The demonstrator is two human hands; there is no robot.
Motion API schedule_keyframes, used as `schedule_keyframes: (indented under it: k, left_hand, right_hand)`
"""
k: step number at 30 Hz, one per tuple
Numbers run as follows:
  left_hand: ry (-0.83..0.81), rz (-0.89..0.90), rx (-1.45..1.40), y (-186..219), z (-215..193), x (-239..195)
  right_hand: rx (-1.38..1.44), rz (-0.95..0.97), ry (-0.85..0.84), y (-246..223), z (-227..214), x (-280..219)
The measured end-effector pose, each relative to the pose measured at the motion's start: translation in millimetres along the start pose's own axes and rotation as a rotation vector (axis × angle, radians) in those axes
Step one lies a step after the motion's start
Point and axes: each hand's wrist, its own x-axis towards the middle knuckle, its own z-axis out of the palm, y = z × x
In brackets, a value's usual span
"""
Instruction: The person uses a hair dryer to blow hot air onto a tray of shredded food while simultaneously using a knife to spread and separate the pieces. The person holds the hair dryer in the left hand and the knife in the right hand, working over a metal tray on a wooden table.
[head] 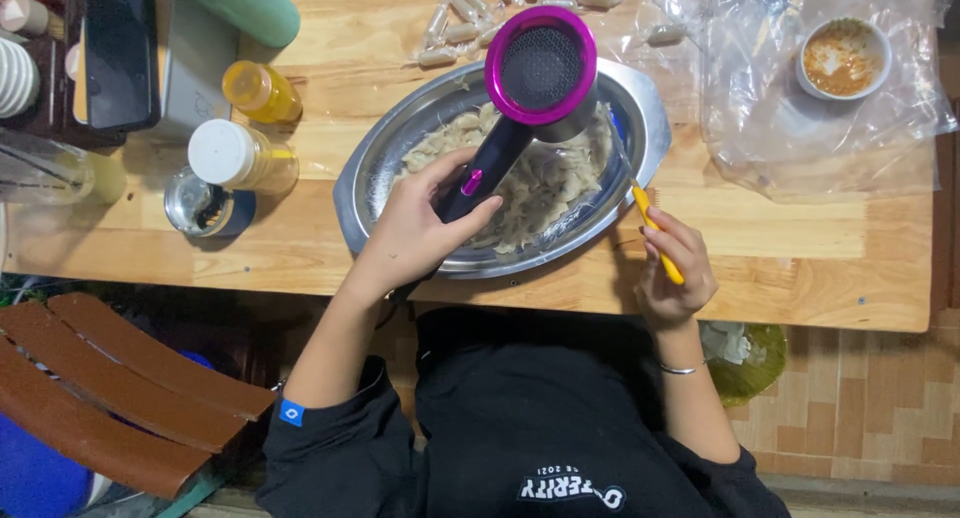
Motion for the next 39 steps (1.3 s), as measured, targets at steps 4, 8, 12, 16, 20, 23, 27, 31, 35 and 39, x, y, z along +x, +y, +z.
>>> schedule_keyframes:
  k: [4, 8, 12, 16, 20, 23, 27, 31, 35, 39]
  left_hand:
    - [0.002, -0.004, -0.008, 2.3, -1.3, -2.5]
    - [0.007, -0.005, 0.019, 2.0, -1.0, -4.3]
    - [0.013, -0.007, 0.032, 6.3, 0.2, -5.8]
    - [0.006, -0.013, 0.048, 7.8, 0.0, -7.4]
    - [0.000, -0.018, 0.062, 7.0, 0.2, -8.9]
    - [-0.004, -0.019, 0.068, 7.2, -0.4, -8.6]
    - [-0.012, -0.030, 0.073, 11.1, -0.2, -8.3]
    - [-0.011, -0.036, 0.079, 12.3, -0.7, -10.9]
    - [-0.023, -0.054, 0.097, 11.7, -2.2, -17.1]
    - [-0.037, -0.096, 0.129, 19.4, -6.2, -27.1]
  right_hand:
    - [-0.015, 0.027, -0.032, -13.1, 7.0, 13.1]
    - [-0.021, 0.008, 0.004, -8.1, 2.7, 2.7]
    - [-0.016, 0.019, -0.014, -13.3, 7.0, 11.9]
    - [0.006, -0.037, 0.037, -1.8, 2.2, -1.3]
    - [-0.012, -0.019, 0.014, -0.8, 2.5, -3.8]
    - [0.001, -0.008, 0.005, -5.2, 3.8, 2.4]
    - [-0.006, -0.030, 0.057, -5.3, 0.9, 1.1]
    - [0.023, 0.003, -0.007, -8.5, 4.4, 9.6]
    - [0.020, -0.005, 0.023, -5.4, 2.6, 7.1]
    - [0.029, 0.004, 0.078, -4.8, 2.9, 1.7]
